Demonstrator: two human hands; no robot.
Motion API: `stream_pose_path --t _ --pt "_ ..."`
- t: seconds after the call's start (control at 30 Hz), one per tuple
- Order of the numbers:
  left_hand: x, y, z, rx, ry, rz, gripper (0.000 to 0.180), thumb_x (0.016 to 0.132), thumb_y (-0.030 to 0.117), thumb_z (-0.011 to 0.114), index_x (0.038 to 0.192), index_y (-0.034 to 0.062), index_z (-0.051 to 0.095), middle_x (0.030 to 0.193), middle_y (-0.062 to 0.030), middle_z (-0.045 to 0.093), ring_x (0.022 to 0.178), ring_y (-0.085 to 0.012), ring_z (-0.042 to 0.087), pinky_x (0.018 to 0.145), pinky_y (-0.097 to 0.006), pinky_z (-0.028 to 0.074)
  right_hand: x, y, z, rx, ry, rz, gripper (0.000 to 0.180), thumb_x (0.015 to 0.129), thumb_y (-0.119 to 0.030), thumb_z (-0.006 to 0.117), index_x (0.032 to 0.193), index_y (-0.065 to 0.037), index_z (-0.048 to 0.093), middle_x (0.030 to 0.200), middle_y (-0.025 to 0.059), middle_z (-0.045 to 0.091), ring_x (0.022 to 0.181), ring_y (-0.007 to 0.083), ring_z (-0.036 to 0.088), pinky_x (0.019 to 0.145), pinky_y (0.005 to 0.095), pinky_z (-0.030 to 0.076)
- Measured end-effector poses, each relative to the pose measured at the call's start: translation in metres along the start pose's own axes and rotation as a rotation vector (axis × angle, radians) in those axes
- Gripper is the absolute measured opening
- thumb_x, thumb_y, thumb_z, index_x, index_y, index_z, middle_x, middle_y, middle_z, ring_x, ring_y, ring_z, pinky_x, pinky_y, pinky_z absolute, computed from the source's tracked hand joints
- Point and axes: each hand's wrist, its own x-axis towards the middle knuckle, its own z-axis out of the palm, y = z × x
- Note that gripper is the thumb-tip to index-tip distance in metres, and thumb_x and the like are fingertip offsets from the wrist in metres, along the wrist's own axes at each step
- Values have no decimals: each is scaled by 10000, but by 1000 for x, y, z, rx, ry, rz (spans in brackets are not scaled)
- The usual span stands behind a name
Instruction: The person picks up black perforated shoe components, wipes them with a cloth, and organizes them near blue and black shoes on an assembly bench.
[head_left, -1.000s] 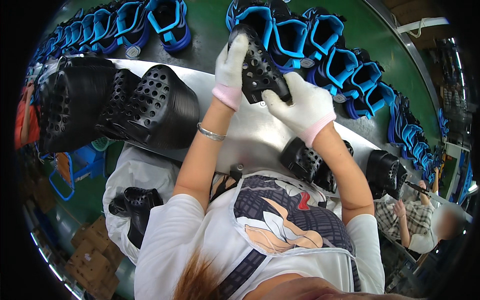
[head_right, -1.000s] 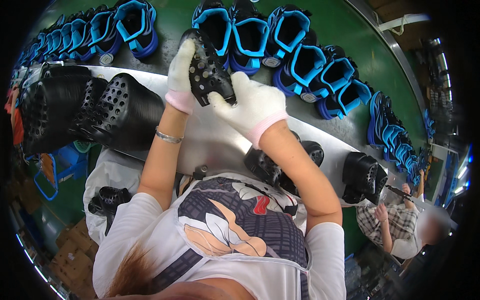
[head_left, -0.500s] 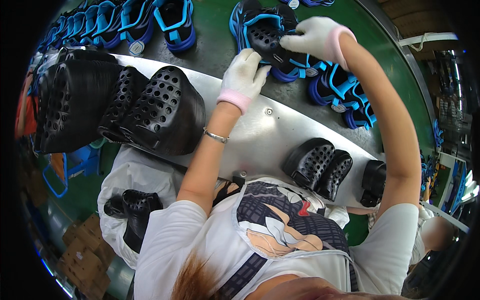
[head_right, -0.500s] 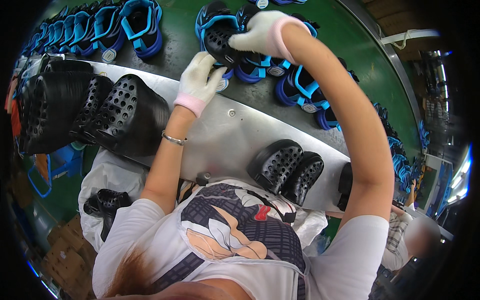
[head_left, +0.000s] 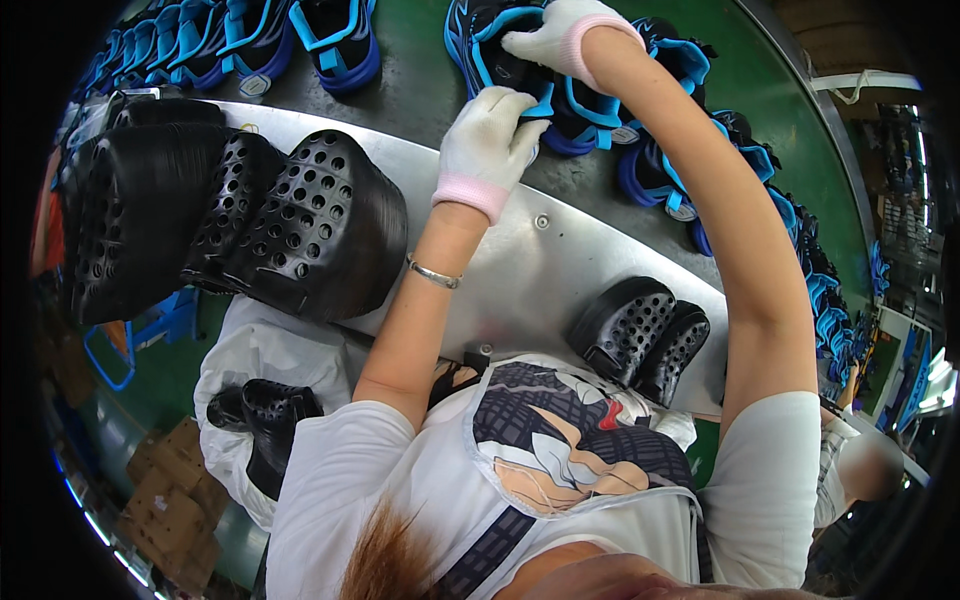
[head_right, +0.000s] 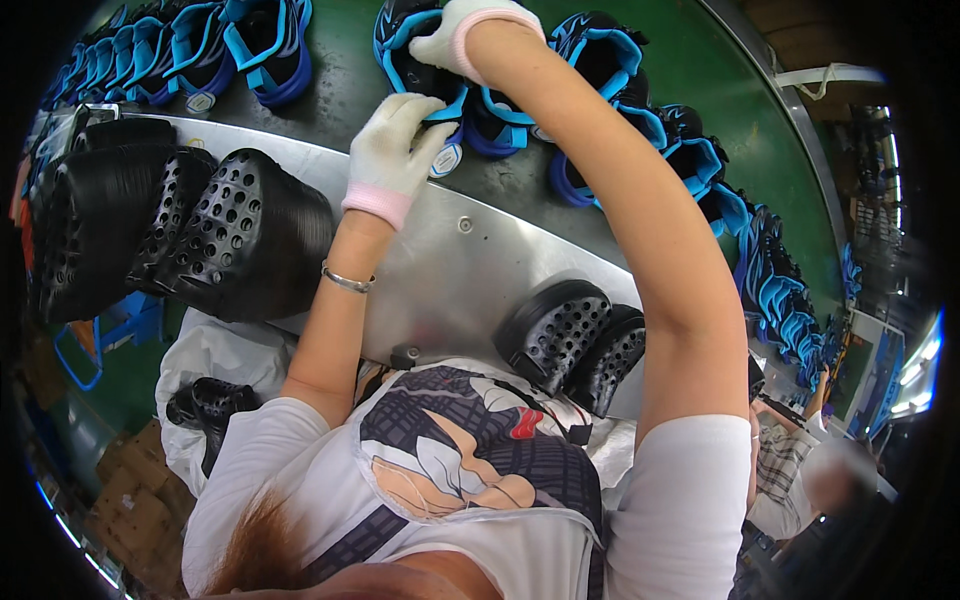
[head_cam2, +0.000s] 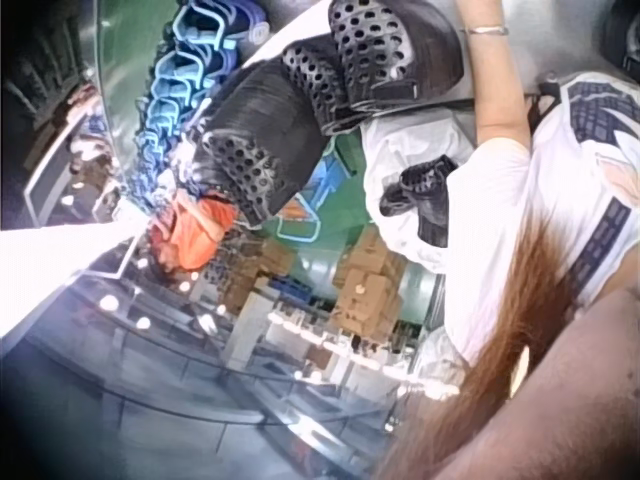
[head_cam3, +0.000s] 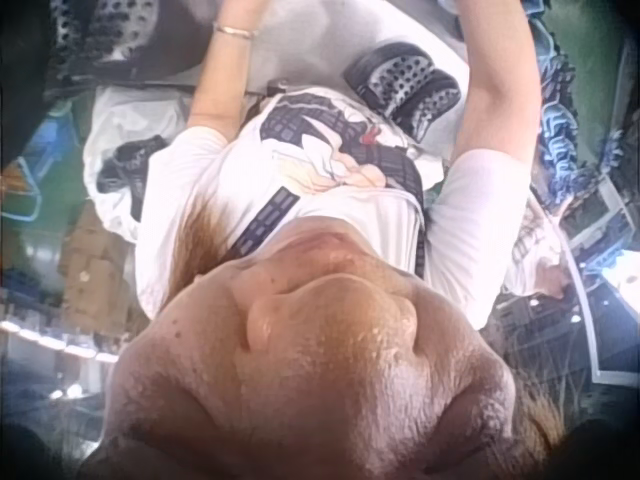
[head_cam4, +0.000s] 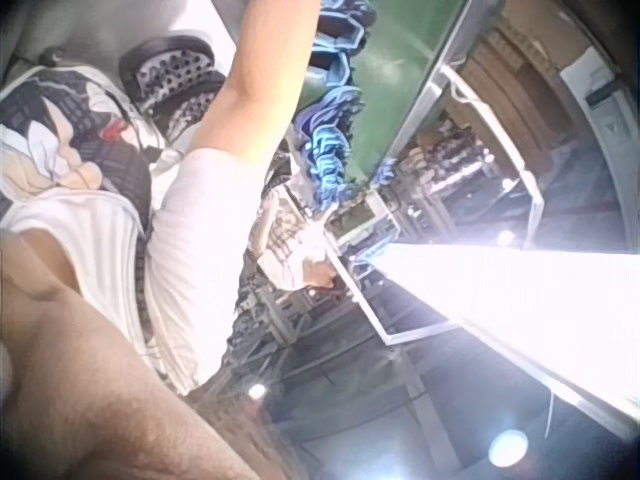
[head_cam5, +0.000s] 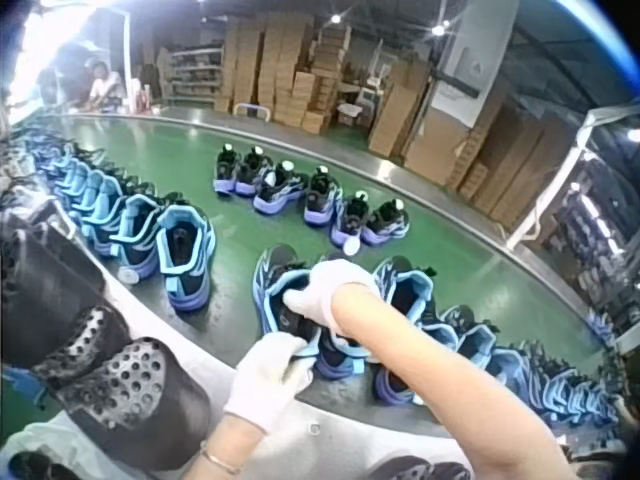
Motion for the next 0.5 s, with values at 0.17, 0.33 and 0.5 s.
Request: stream_pose_path --t 0.17,0.33,0.5 --pt "12 13 -11 278 -240 -115 221 848 246 677 999 85 668 1050 -103 653 944 -334 637 806 -440 525 8 -13 54 -63 154 -27 519 851 -486 536 961 -16 729 970 230 696 894 359 688 811 431 553" --pt "44 21 -10 476 -635 -394 345 848 377 642 1011 78 700 1036 -146 694 952 -344 663 820 -436 536 37 -14 63 -39 54 35 342 931 -338 520 1063 -107 734 1086 155 702 978 328 691 844 436 557" --pt "72 28 0 556 -808 -504 386 839 407 610 1026 88 718 1012 -162 706 920 -322 675 827 -401 544 69 4 71 29 59 -16 458 897 -444 571 1075 -42 698 1041 212 688 935 368 676 831 445 550"
